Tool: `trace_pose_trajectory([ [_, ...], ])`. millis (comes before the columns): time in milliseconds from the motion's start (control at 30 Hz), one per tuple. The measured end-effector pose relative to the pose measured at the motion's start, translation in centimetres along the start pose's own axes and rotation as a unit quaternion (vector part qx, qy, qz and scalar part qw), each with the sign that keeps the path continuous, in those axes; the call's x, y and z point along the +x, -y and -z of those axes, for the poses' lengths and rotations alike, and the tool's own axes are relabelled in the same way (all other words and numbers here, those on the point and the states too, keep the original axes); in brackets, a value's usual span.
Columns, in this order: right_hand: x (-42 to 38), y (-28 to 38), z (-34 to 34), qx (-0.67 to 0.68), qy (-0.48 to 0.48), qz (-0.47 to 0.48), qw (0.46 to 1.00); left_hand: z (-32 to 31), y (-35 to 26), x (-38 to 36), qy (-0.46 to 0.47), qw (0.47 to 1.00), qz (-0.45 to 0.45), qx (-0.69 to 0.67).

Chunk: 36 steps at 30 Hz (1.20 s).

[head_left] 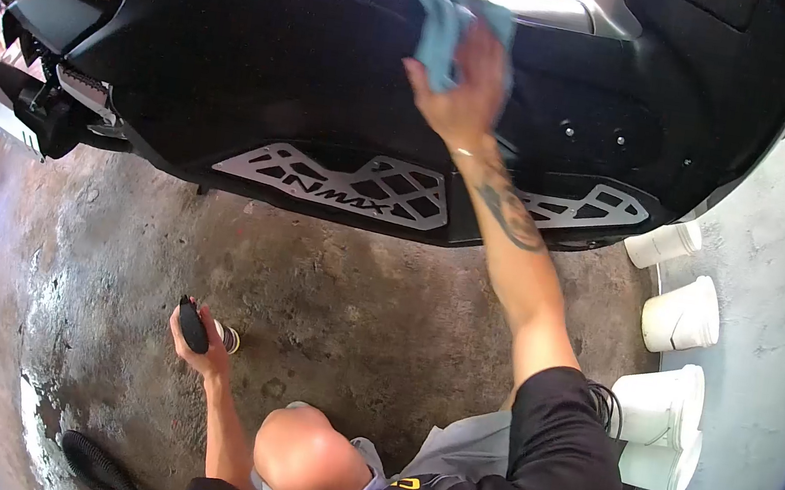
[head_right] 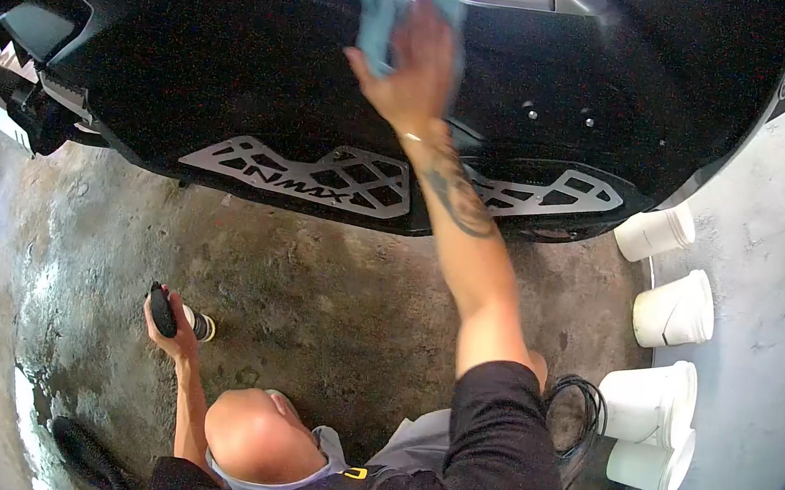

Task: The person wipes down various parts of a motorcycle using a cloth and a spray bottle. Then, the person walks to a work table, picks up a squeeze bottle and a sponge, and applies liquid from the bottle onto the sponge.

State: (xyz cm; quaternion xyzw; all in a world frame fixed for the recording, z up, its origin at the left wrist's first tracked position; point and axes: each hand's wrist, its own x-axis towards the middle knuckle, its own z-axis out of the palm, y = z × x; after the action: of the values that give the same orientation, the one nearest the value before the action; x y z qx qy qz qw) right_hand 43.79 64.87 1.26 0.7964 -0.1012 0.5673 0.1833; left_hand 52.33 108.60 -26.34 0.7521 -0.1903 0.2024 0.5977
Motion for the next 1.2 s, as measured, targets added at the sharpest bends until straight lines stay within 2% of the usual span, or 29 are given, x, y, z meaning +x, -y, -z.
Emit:
trace_pose_trajectory([
  [67, -3.2, -1.6, 3.7, 0.155, 0.016, -0.186, 0.97, 0.0, 0.2, 0.1, 0.002, 1.0, -0.005, 0.0],
  [100, -5.2, -3.6, 5.1, -0.009, 0.064, -0.141, 0.988, 0.3, 0.4, 0.1, 0.002, 1.0, -0.007, 0.0],
  [133, -6.5, -4.8, 5.7, -0.173, 0.109, -0.088, 0.975, 0.5, 0.7, 0.0, -0.004, 1.0, -0.006, 0.001],
  [167, -6.4, -4.0, 5.1, -0.169, 0.106, -0.083, 0.976, 0.7, 1.1, -0.1, -0.003, 1.0, 0.004, -0.006],
  [233, -5.8, -1.8, 3.0, -0.223, 0.093, -0.154, 0.958, 1.0, 1.4, -0.4, -0.016, 0.998, 0.041, -0.04],
  [267, -4.1, 0.3, 1.4, -0.078, 0.004, -0.191, 0.978, 1.1, 1.3, -0.5, -0.021, 0.998, 0.042, -0.039],
  [367, 2.2, 5.1, -2.7, -0.032, 0.008, -0.124, 0.992, 1.6, 0.7, -0.4, -0.011, 0.998, 0.041, -0.04],
  [433, 6.5, 9.1, -5.2, 0.005, -0.031, -0.045, 0.998, 1.4, -0.3, -0.1, -0.021, 0.999, 0.032, -0.034],
  [500, 9.1, 12.5, -7.0, 0.015, -0.056, -0.007, 0.998, 1.3, -0.1, 0.0, -0.035, 0.999, 0.013, -0.033],
  [533, 10.2, 14.0, -7.7, 0.011, -0.08, 0.027, 0.996, 1.5, -0.7, 0.1, -0.021, 0.998, 0.043, -0.049],
  [633, 13.3, 19.0, -8.8, 0.021, -0.081, 0.069, 0.994, 1.7, -0.1, -0.3, -0.034, 0.999, 0.027, -0.023],
  [667, 14.3, 20.8, -8.8, 0.017, -0.095, 0.099, 0.99, 1.9, -0.5, -0.3, -0.024, 0.997, 0.067, -0.04],
  [800, 15.5, 26.6, -9.1, 0.039, -0.056, 0.132, 0.989, 2.2, -0.5, -0.7, -0.037, 0.996, 0.074, -0.023],
  [867, 15.8, 28.5, -9.6, 0.018, -0.008, 0.181, 0.983, 2.4, -0.9, -0.4, -0.034, 0.998, 0.043, -0.01],
  [900, 15.5, 29.1, -9.9, 0.012, -0.069, 0.204, 0.976, 2.5, -1.1, -0.2, -0.037, 0.999, 0.026, -0.006],
  [933, 15.1, 28.8, -10.0, 0.028, -0.075, 0.213, 0.974, 2.5, -1.5, -0.1, -0.054, 0.998, 0.032, 0.0],
  [1000, 14.3, 26.8, -9.9, 0.119, 0.043, 0.296, 0.947, 2.7, -1.9, 0.1, -0.056, 0.998, 0.014, -0.003],
  [1067, 13.5, 24.8, -8.3, 0.072, 0.095, 0.348, 0.93, 2.7, -1.7, 0.0, -0.056, 0.998, 0.016, -0.007],
  [1200, 8.5, 18.8, -5.3, 0.052, 0.222, 0.337, 0.913, 2.9, -1.6, -0.1, -0.052, 0.998, 0.033, -0.018],
])
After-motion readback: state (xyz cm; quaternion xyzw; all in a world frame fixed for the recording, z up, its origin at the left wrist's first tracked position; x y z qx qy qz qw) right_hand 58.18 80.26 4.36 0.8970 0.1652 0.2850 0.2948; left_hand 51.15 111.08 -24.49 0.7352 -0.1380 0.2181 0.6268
